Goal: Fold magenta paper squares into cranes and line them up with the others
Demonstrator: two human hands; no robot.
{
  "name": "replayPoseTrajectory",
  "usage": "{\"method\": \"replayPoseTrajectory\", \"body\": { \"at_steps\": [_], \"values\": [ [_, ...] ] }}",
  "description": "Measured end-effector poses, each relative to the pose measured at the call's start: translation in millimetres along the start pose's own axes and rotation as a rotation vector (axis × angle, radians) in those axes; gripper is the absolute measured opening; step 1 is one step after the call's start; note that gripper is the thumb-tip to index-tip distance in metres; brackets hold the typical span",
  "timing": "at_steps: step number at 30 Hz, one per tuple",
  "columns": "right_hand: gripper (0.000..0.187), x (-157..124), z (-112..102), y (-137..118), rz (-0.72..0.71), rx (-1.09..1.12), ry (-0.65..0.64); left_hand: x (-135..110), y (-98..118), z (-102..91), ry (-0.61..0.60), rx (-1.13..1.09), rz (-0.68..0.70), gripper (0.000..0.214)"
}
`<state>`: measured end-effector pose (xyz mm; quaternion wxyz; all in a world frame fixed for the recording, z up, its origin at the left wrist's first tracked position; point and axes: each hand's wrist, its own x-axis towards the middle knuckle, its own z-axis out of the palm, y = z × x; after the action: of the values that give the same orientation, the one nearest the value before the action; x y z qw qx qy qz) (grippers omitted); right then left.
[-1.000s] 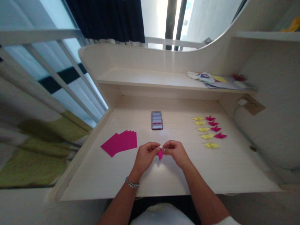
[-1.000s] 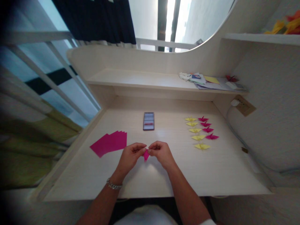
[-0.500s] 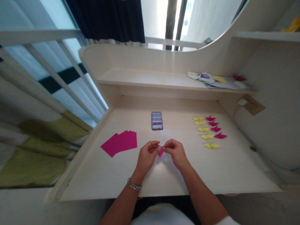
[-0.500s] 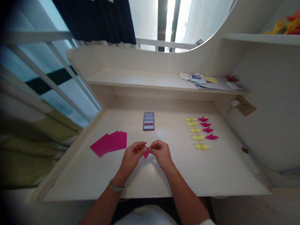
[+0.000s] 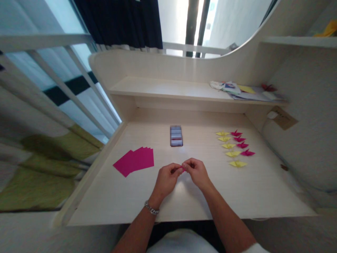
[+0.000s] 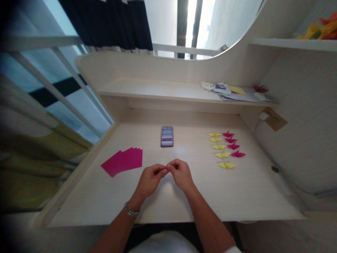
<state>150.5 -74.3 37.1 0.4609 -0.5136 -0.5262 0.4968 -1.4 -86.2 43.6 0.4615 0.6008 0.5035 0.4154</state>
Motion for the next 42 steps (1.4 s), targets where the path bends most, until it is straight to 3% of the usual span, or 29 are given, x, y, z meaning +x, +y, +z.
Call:
{"method": "replayPoseTrajectory", "body": {
  "at_steps": [5, 11, 14, 22, 26, 30, 42],
  "values": [
    [0.018, -2.7, 8.3, 5.6, -0.024, 0.013, 0.159, 1.2, -0.4, 0.9, 0.028, -0.057, -0.017, 0.019],
    [0.023, -4.7, 0.2, -1.7, 0.045, 0.13, -0.053, 2.2, 2.1, -8.7, 0.046, 0.156, 0.094, 0.012],
    [0.024, -4.2, -5.5, -6.0, 0.104, 0.176, -0.092, 2.5, 2.4, -9.1, 0.064, 0.185, 0.124, 0.012],
    [0.021, -6.5, -0.6, -9.3, 0.124, 0.326, -0.061, 6.4, -10.2, 5.1, 0.297, -0.288, -0.04, 0.037],
    [0.021, -5.6, 4.1, -7.1, 0.072, 0.354, -0.043, 5.8, -10.4, 5.0, 0.24, -0.266, -0.029, 0.021],
    [0.019, -4.9, 5.6, -6.4, -0.015, 0.33, -0.017, 3.7, -9.5, 4.1, 0.162, -0.282, 0.026, 0.02],
    [0.014, -7.7, 12.2, -11.5, -0.126, 0.235, 0.043, 2.7, -8.5, 8.0, 0.206, -0.462, 0.008, 0.02]
  ]
}}
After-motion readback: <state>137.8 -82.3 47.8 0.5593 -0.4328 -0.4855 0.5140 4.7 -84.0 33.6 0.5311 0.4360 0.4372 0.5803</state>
